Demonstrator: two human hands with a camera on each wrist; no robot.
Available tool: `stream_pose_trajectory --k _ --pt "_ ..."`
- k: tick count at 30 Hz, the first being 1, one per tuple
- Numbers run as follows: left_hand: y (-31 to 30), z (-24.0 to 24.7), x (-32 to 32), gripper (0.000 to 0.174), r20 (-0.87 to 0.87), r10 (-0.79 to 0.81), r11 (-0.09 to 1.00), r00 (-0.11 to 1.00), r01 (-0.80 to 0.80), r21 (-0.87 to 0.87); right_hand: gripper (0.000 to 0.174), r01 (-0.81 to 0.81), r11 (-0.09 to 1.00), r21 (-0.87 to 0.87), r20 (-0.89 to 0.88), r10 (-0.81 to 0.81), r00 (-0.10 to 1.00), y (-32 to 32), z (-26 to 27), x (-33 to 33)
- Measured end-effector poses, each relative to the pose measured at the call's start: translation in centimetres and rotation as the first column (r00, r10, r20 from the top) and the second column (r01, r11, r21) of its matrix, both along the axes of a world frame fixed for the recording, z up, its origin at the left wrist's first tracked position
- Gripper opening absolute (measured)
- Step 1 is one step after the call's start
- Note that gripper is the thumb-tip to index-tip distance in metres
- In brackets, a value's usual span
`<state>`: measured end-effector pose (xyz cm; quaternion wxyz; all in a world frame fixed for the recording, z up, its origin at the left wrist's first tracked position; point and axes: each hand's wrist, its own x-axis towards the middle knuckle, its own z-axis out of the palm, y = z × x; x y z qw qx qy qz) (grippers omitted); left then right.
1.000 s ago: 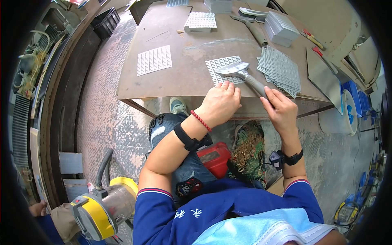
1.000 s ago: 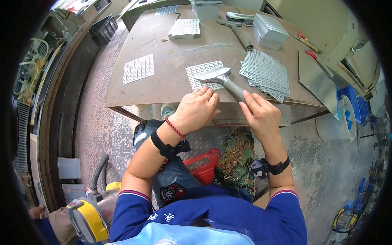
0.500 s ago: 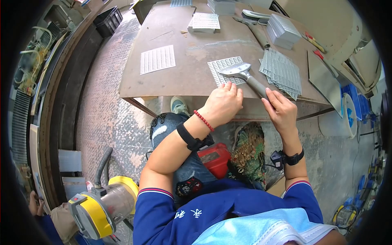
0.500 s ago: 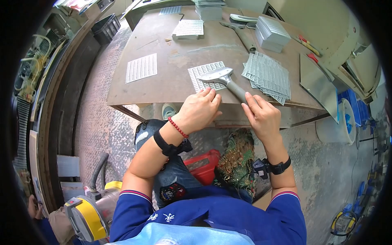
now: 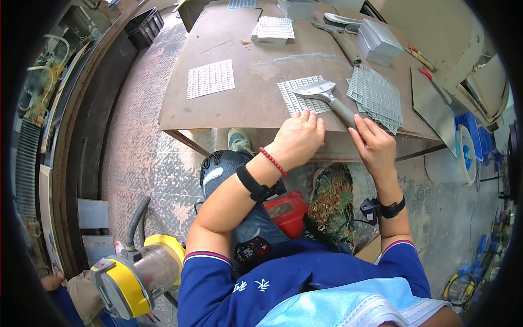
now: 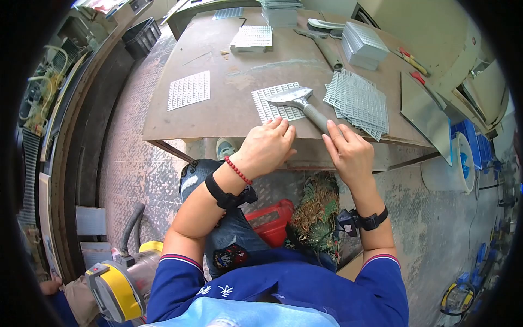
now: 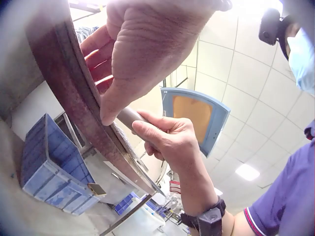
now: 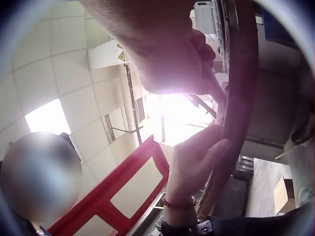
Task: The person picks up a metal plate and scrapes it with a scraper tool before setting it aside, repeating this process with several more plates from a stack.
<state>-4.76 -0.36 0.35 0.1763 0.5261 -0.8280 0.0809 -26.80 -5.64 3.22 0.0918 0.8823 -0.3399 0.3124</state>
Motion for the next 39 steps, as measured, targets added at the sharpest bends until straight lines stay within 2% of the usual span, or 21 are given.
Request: stream_pose_trajectory --k 5,20,26,30,35,38,39 --pt "0.1 0.0 0.0 0.047 0.005 0.001 1.0 1.0 -0.001 -0.011 0.029 -0.039 0.999 -0.016 0.009 0.039 0.999 -1.4 -0.1 0.6" --pt "0.1 0.2 -0.2 0.048 0.041 0.008 1.0 0.999 -0.008 0.008 0.029 -0.018 0.999 0.048 -0.063 0.021 0.998 -3.6 1.0 2.8" --pt "0.1 0.8 -0.1 0.047 0.02 0.015 0.998 1.0 -0.016 0.056 0.03 -0.074 0.994 0.083 0.125 0.064 0.99 -3.7 1.4 2.5" --pt "-0.1 -0.1 -0.2 0.046 0.032 0.013 0.999 0.999 -0.011 -0.049 0.03 -0.05 0.994 0.095 0.066 0.044 0.997 -2.2 1.8 2.4" --pt "0.0 0.0 -0.2 0.048 0.024 0.026 1.0 0.999 -0.026 -0.002 0.029 -0.003 0.997 0.082 -0.018 0.005 1.0 -2.2 1.7 3.4" --pt "0.1 0.3 -0.4 0.048 0.029 0.028 1.0 0.999 -0.028 0.002 0.029 0.013 0.994 0.111 -0.019 -0.011 1.0 -2.9 2.0 4.2" --pt "0.1 0.4 -0.4 0.048 0.032 0.034 0.999 0.999 -0.034 0.005 0.029 0.006 0.995 0.103 0.036 -0.009 0.999 -3.1 1.9 4.0"
